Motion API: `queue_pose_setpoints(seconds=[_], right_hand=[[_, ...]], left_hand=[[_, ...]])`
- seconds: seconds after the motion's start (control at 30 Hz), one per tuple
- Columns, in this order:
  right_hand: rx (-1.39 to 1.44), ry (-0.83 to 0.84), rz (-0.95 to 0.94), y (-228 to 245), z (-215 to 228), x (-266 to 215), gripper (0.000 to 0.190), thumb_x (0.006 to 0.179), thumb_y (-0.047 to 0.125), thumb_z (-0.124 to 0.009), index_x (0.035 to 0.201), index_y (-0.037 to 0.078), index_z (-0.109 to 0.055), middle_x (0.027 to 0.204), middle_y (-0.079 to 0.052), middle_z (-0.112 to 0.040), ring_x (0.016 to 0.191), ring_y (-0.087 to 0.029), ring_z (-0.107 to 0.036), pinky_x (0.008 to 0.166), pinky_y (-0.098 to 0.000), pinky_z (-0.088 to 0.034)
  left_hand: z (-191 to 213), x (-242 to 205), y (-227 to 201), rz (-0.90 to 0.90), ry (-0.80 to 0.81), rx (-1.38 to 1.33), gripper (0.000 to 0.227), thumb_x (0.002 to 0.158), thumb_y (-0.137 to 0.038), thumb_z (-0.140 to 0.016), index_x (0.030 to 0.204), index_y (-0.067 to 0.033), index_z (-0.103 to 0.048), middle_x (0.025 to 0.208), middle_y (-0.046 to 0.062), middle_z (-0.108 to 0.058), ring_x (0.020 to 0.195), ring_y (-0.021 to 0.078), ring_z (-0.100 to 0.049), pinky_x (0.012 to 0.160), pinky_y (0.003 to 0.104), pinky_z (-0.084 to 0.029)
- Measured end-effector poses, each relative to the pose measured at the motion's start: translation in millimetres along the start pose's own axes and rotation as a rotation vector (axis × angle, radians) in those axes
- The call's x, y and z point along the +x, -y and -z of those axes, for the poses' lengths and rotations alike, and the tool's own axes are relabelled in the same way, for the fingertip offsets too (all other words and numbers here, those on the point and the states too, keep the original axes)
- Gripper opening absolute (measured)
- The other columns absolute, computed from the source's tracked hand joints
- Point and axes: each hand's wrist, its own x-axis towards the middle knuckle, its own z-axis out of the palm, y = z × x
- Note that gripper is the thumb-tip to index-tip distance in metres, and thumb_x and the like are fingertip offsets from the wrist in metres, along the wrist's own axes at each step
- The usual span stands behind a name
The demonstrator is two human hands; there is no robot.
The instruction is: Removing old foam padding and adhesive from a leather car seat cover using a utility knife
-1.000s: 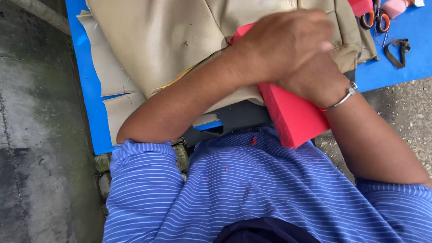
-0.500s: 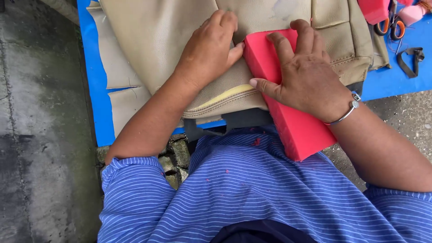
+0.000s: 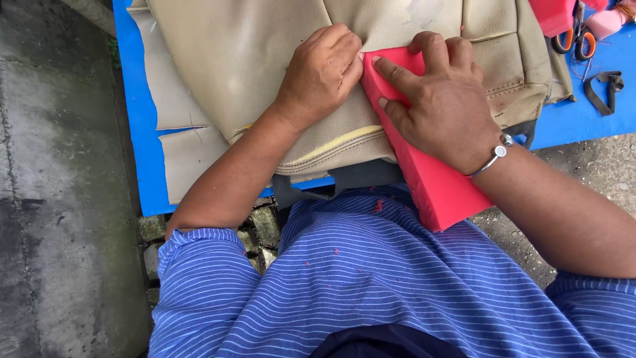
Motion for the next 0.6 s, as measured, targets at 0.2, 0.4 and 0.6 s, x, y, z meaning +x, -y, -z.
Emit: queue_pose_setpoints(seconds=[0.2, 0.4, 0.6], right_hand=[[-0.056, -0.16, -0.027, -5.1, -8.3, 21.6, 0.018, 0.099, 0.027, -0.065, 0.109, 0.016, -0.075, 0.116, -0.018, -0.045, 0.099, -0.037, -0.045, 0.061, -0.0516, -0.048], [0.467, 0.083, -0.005, -21.9, 0.3, 18.4, 0.065, 0.096, 0.044, -0.075, 0.145, 0.003, -0.067, 0.121, -0.02, -0.04, 0.111, -0.046, -0.04, 0.104, -0.056, -0.036], [0.728, 0.368, 0.07, -76.8, 76.6, -61.1, 0.085, 0.086, 0.029, -0.056, 0.162, 0.004, -0.028, 0.161, -0.024, -0.03, 0.15, -0.038, -0.032, 0.115, -0.0498, -0.032]], left_hand=[[2.5, 1.1, -4.9, -0.052, -0.014, -0.035, 0.008, 0.092, 0.003, -0.057, 0.086, 0.0006, -0.053, 0.084, 0.014, -0.052, 0.076, 0.0336, -0.052, 0.074, 0.043, -0.047], [-3.5, -3.9, 7.6, 0.088, 0.084, 0.031, 0.014, 0.088, -0.005, -0.06, 0.084, -0.0046, -0.047, 0.082, 0.012, -0.049, 0.073, 0.0353, -0.053, 0.068, 0.047, -0.046], [34.7, -10.2, -39.9, 0.125, 0.266, 0.132, 0.03, 0.097, -0.027, -0.076, 0.101, -0.005, -0.055, 0.098, 0.012, -0.054, 0.086, 0.032, -0.058, 0.073, 0.045, -0.052]])
